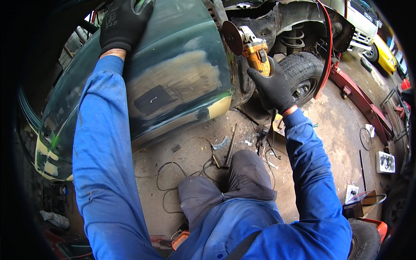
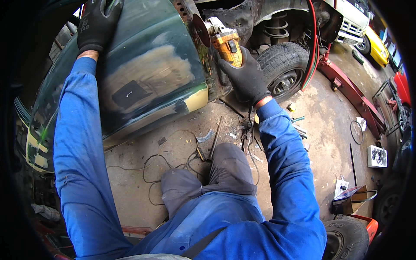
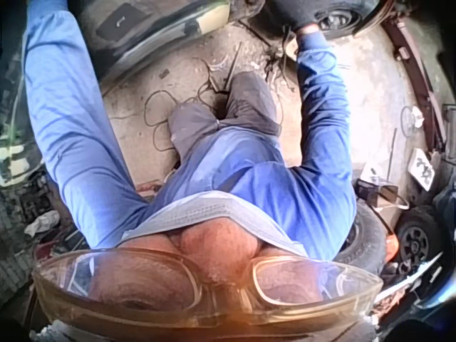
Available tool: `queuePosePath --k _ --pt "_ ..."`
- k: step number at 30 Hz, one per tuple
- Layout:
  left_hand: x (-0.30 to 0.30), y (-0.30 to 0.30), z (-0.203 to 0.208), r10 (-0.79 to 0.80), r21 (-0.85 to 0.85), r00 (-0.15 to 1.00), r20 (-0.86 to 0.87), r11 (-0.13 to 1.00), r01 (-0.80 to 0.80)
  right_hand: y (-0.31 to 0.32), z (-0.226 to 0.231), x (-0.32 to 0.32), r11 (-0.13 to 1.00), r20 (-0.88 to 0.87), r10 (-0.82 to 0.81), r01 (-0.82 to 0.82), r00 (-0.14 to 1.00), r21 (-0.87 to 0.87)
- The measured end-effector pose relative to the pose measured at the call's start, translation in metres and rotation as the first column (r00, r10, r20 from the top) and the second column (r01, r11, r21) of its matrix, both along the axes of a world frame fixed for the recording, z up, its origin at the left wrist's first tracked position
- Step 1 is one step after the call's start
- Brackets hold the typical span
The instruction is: The person uses an angle grinder to grind the edge of a car's front fender, producing sparks. They pause to adjust the grinder and then continue grinding the same area.
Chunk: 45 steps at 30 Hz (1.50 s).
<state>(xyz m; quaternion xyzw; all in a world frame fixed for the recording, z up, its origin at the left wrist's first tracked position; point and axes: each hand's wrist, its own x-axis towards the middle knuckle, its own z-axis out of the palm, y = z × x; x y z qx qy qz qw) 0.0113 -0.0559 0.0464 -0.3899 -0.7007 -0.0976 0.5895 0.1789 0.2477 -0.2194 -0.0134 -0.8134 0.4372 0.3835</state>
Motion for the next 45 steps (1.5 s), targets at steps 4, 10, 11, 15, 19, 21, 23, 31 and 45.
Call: queuePosePath --k 4,10,11,15,19,21,23,31,45 --pt "0.001 0.0 -0.001 0.013 0.018 1.0 0.019 1.0 -0.013 0.001 0.003 0.001 0.944 -0.133 -0.078 0.116 0.988 0.31" --pt "-0.001 -0.002 0.001 0.031 -0.008 1.0 0.0 0.999 -0.031 -0.002 0.005 0.005 1.0 -0.039 -0.005 0.004 0.999 -0.022" --pt "-0.001 -0.002 0.001 0.033 -0.007 0.999 -0.004 0.999 -0.033 -0.003 0.005 0.006 1.0 -0.048 0.0 0.0 0.999 -0.015" --pt "-0.003 -0.001 -0.002 0.019 0.009 0.999 -0.028 1.0 -0.019 -0.003 0.002 0.008 0.999 -0.063 -0.012 0.009 0.998 -0.054" --pt "-0.003 0.0 -0.002 0.023 0.007 1.0 -0.021 1.0 -0.023 0.0 0.003 0.006 0.999 -0.068 -0.037 0.038 0.997 0.02" --pt "-0.002 0.0 -0.001 0.028 0.01 1.0 -0.008 1.0 -0.028 0.001 0.004 0.004 0.993 -0.081 -0.052 0.06 0.995 0.1" --pt "-0.001 0.0 -0.001 0.035 0.011 0.999 -0.007 0.999 -0.035 0.001 0.004 0.003 0.99 -0.084 -0.051 0.061 0.995 0.13" --pt "0.0 -0.001 0.001 0.018 -0.02 1.0 -0.018 1.0 -0.018 0.006 -0.004 0.001 0.957 0.003 -0.055 0.052 0.998 0.284" --pt "-0.001 0.0 0.001 0.026 -0.025 0.999 -0.024 0.999 -0.027 -0.001 0.004 -0.002 1.0 -0.047 -0.017 0.018 0.999 0.017"
